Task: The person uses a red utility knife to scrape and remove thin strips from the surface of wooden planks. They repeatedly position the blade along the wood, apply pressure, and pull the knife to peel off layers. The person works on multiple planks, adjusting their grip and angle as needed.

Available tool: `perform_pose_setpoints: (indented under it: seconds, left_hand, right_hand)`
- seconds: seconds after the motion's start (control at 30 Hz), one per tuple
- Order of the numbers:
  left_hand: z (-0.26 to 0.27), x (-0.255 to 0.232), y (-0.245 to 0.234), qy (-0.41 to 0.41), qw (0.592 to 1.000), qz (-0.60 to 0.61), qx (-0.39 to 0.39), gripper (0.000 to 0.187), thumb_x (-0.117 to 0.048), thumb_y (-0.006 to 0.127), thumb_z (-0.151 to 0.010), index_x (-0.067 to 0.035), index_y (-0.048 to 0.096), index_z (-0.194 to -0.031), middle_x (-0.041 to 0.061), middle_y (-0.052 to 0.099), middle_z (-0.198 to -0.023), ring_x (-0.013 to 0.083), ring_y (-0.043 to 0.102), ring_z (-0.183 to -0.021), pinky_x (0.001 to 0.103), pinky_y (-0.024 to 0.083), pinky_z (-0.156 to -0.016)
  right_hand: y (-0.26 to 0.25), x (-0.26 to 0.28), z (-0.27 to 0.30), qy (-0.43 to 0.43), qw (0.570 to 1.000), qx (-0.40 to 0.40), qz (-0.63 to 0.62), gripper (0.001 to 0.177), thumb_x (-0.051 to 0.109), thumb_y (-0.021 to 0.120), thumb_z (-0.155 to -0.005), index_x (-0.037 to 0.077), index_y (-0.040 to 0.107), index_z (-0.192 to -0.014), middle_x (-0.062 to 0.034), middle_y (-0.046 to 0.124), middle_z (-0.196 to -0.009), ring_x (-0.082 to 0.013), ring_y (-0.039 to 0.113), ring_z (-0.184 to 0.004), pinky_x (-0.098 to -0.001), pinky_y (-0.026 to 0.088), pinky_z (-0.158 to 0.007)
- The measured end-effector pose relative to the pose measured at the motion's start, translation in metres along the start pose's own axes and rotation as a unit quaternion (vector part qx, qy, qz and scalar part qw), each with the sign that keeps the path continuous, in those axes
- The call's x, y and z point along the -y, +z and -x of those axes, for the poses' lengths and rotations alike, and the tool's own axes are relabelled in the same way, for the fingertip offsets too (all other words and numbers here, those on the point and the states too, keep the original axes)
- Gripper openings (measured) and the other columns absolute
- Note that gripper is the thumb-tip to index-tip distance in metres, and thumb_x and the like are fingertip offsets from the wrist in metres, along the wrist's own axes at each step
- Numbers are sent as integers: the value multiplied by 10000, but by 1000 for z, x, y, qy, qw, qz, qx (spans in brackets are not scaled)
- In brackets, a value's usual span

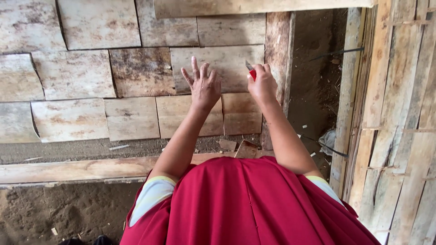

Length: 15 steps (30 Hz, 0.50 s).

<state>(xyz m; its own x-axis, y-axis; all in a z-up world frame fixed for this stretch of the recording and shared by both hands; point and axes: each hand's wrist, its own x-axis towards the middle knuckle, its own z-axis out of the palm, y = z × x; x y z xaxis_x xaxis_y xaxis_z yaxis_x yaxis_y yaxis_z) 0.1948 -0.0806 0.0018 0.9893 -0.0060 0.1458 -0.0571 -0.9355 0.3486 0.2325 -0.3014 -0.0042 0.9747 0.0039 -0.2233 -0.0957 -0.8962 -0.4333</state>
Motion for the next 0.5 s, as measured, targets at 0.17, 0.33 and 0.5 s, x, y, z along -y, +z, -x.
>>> perform_pose_setpoints:
  seconds: [0.17, 0.33, 0.5]
  left_hand:
    - [-33, -7, 12, -1, 982, 182, -45, 314, -142, 676, -918, -168, 639, -1229, 122, 558, -1337, 460, 437, -1382, 625, 401, -1086]
    - [-65, -12, 30, -66, 911, 406, -25, 358, -141, 677, -969, -165, 659, -1325, 115, 656, -1250, 367, 652, -1190, 452, 567, -968]
    - [-87, -19, 46, -181, 769, 608, 75, 371, -130, 590, -1041, -43, 592, -1402, 242, 621, -1348, 366, 705, -1100, 464, 592, -924]
  right_hand:
    - [-40, 37, -43, 92, 923, -53, -369, 300, 251, 791, -843, 110, 674, -1080, -55, 582, -799, -226, 629, -661, -327, 542, -564]
    - [-53, 63, -90, 210, 785, -70, -578, 342, 186, 763, -820, 104, 600, -1109, -76, 714, -833, -127, 594, -446, -257, 537, -412]
    - [-38, 53, -143, 254, 703, -128, -652, 432, 117, 744, -857, 57, 520, -1221, -152, 775, -981, -218, 699, -479, -354, 586, -425]
